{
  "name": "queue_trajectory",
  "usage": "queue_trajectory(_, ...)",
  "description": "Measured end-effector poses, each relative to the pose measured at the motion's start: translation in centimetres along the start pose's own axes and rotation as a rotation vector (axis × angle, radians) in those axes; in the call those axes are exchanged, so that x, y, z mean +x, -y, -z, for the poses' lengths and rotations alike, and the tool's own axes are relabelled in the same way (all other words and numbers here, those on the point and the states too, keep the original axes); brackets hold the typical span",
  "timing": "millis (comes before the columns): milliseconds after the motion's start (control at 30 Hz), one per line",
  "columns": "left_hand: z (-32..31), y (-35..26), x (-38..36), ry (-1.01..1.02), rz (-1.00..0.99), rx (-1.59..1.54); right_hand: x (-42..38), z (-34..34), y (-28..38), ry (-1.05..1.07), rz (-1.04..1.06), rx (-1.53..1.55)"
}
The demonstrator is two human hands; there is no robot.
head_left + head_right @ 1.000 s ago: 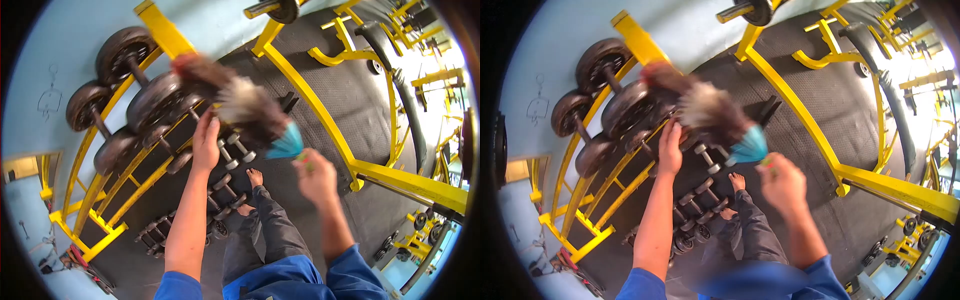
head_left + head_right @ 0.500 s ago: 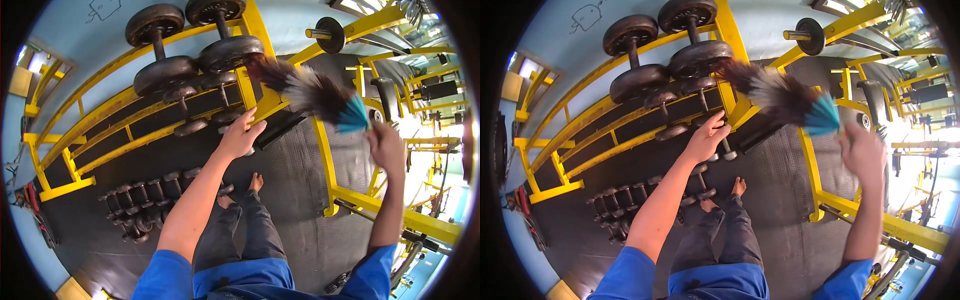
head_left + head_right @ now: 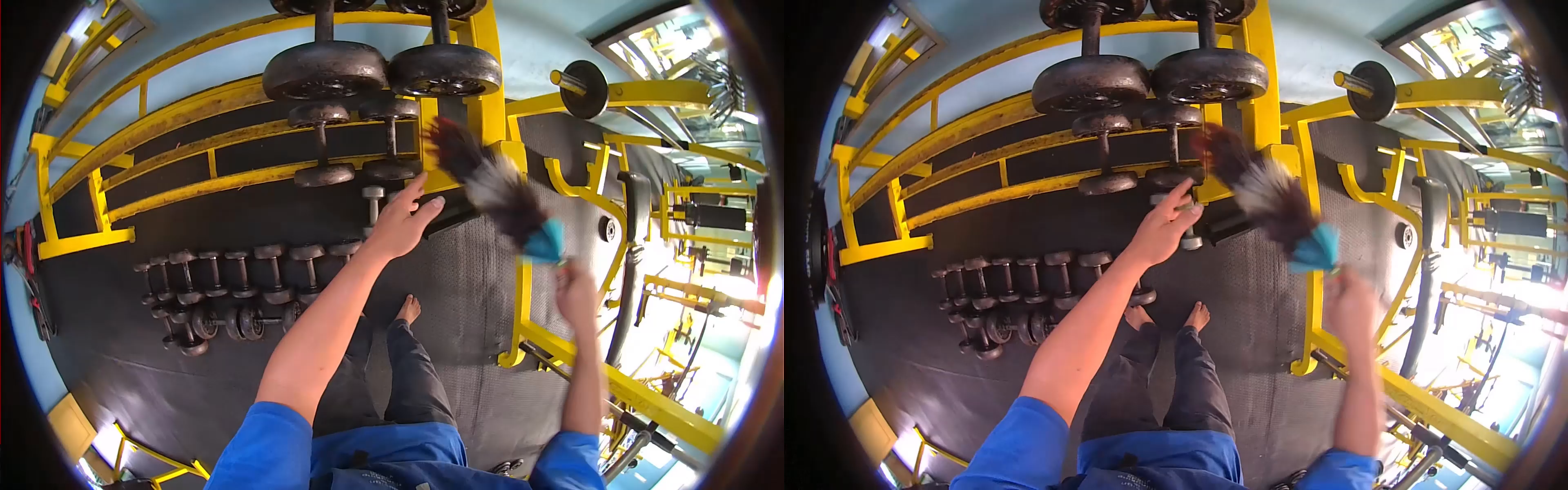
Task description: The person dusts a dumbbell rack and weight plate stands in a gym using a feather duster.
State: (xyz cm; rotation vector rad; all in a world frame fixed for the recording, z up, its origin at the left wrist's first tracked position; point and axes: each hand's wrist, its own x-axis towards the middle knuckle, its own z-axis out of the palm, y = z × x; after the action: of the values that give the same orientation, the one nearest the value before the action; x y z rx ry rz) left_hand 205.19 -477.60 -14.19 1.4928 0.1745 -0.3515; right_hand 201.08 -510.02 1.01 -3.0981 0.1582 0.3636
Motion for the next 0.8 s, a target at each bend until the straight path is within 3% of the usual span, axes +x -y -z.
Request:
queue_trajectory(67, -1.4, 1.3, 0.7, 0.004, -0.009, 0.046, -2.0, -7.2, 1.4, 0.076, -0.205, 0.109)
queue_trajectory(133, -2.9, 2.1, 0.6, 0.045, -0.094, 0.196, -4.1, -15.6, 2.9, -0.025, -0.201, 0.288)
queue_trajectory(200, -4.0, 2.8, 0.4, 0.102, -0.011, 0.265, -4.4, -21.7, 6.1, 0.135, -0.428, 0.525)
queue_trajectory(267, -4.7, 4.8, 0.4, 0.125, 0.038, 0.288, -3.7, -28.4, 8.1, 0.147, -0.475, 0.543)
queue_trajectory(333, -4.6, 7.1, 0.7, 0.142, 0.158, 0.381, -2.0, -33.2, 8.9, 0.291, -0.507, 0.587)
queue_trajectory(400, -4.6, 9.7, 0.7, 0.132, 0.186, 0.409, -0.5, -34.7, 9.5, 0.367, -0.559, 0.618)
queue_trajectory(467, -4.5, 11.1, 0.8, 0.119, 0.196, 0.403, -0.4, -33.1, 9.7, 0.046, -0.387, 0.672)
queue_trajectory(500, -4.7, 11.8, 0.8, 0.099, 0.205, 0.327, -1.3, -32.4, 9.1, 0.063, -0.405, 0.669)
queue_trajectory(600, -5.6, 11.3, 0.8, 0.067, 0.178, 0.284, -1.3, -29.0, 7.5, -0.204, -0.169, 0.93)
queue_trajectory(700, -7.0, 9.1, 1.3, 0.012, -0.02, 0.259, -1.7, -28.2, 5.3, -0.269, -0.075, 0.911)
queue_trajectory(733, -7.6, 8.4, 1.6, 0.024, -0.046, 0.268, -1.9, -28.4, 4.3, -0.098, -0.171, 0.867)
queue_trajectory(800, -8.4, 8.0, 2.1, 0.034, -0.021, 0.37, -2.1, -30.8, 2.3, 0.003, -0.213, 0.765)
